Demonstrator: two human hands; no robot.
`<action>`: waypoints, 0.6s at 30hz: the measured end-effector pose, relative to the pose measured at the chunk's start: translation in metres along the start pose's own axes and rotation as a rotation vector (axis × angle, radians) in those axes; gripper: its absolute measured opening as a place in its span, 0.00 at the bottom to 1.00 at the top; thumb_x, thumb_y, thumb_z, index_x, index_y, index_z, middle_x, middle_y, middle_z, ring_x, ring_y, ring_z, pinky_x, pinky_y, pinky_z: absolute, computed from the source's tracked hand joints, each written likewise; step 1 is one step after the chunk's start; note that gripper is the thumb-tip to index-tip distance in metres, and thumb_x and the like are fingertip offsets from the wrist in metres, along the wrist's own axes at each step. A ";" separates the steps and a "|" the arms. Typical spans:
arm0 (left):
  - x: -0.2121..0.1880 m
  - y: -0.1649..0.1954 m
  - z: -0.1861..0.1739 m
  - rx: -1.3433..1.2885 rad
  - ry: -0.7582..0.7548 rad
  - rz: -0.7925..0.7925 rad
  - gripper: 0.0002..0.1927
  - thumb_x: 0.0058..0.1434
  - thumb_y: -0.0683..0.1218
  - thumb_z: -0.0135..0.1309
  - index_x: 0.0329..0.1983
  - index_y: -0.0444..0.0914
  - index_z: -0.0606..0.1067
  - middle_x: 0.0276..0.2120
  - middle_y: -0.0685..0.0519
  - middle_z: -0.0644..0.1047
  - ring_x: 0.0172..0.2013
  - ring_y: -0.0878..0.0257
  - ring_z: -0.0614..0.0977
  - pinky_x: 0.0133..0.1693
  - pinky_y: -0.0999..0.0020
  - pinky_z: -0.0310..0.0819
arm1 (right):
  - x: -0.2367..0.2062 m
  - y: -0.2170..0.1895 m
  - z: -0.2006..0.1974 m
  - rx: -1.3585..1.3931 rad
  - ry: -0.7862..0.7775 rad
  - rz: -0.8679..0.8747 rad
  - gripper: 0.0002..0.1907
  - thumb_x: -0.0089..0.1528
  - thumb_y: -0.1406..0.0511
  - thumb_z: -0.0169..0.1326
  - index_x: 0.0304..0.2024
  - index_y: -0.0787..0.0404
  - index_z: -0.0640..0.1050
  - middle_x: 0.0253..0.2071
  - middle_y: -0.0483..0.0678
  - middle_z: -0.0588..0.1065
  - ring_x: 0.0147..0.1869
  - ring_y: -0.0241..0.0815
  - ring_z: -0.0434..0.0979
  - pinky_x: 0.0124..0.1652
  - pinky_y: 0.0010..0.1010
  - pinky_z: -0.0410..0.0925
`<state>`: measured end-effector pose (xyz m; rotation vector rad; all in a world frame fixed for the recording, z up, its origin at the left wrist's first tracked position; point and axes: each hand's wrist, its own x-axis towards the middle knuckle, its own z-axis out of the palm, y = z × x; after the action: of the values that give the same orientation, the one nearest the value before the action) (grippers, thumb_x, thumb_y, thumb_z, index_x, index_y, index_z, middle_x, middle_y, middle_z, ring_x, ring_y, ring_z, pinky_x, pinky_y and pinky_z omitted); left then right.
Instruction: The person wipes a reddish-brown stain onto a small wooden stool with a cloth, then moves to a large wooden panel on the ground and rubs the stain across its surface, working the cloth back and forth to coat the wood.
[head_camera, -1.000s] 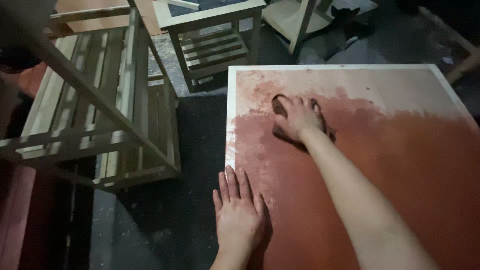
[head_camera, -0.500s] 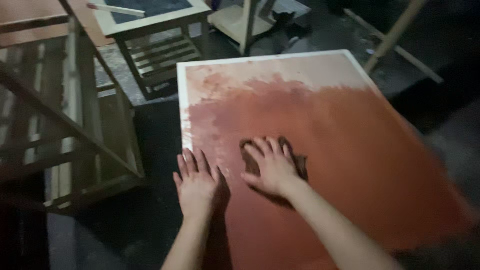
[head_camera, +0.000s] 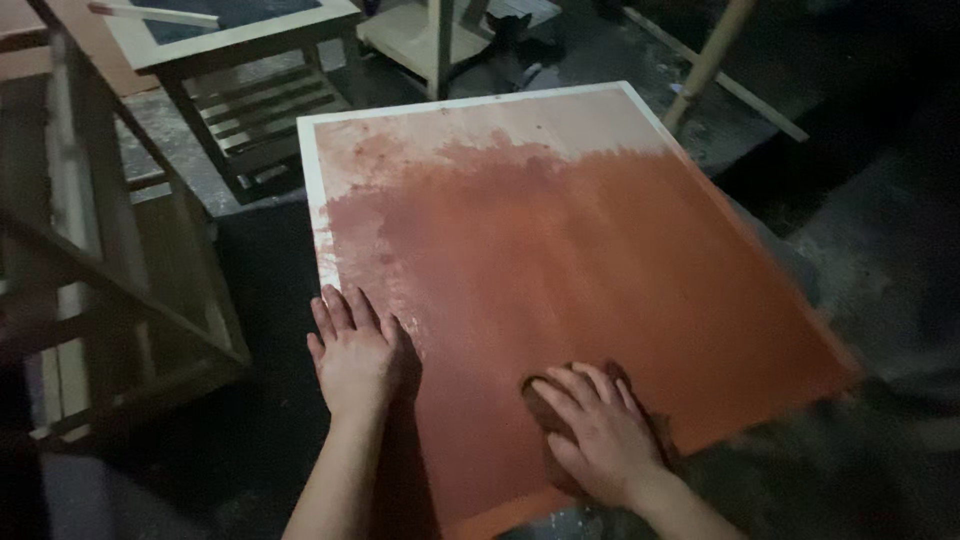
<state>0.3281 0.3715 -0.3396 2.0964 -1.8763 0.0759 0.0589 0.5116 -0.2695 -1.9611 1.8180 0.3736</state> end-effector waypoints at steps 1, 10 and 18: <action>0.000 0.000 -0.001 0.027 -0.008 0.001 0.36 0.71 0.61 0.38 0.76 0.38 0.56 0.74 0.38 0.56 0.73 0.43 0.56 0.64 0.40 0.58 | 0.010 0.003 -0.002 0.003 0.045 -0.007 0.35 0.66 0.50 0.43 0.74 0.43 0.52 0.77 0.41 0.46 0.82 0.50 0.35 0.74 0.56 0.36; 0.002 0.004 -0.014 0.041 -0.142 -0.048 0.37 0.69 0.61 0.34 0.77 0.40 0.51 0.76 0.41 0.49 0.75 0.46 0.49 0.67 0.43 0.49 | 0.169 0.038 -0.063 -0.075 0.338 -0.107 0.37 0.62 0.50 0.45 0.74 0.41 0.56 0.75 0.43 0.52 0.80 0.51 0.44 0.72 0.56 0.44; 0.005 0.005 -0.024 0.035 -0.201 -0.093 0.38 0.66 0.61 0.37 0.78 0.43 0.52 0.76 0.43 0.48 0.75 0.47 0.48 0.66 0.42 0.48 | 0.301 0.068 -0.122 -0.101 0.423 -0.123 0.36 0.63 0.49 0.47 0.73 0.39 0.58 0.76 0.44 0.54 0.80 0.53 0.46 0.72 0.58 0.46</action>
<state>0.3276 0.3733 -0.3147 2.2860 -1.8961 -0.1299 0.0097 0.1864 -0.3167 -2.3479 1.9392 0.0075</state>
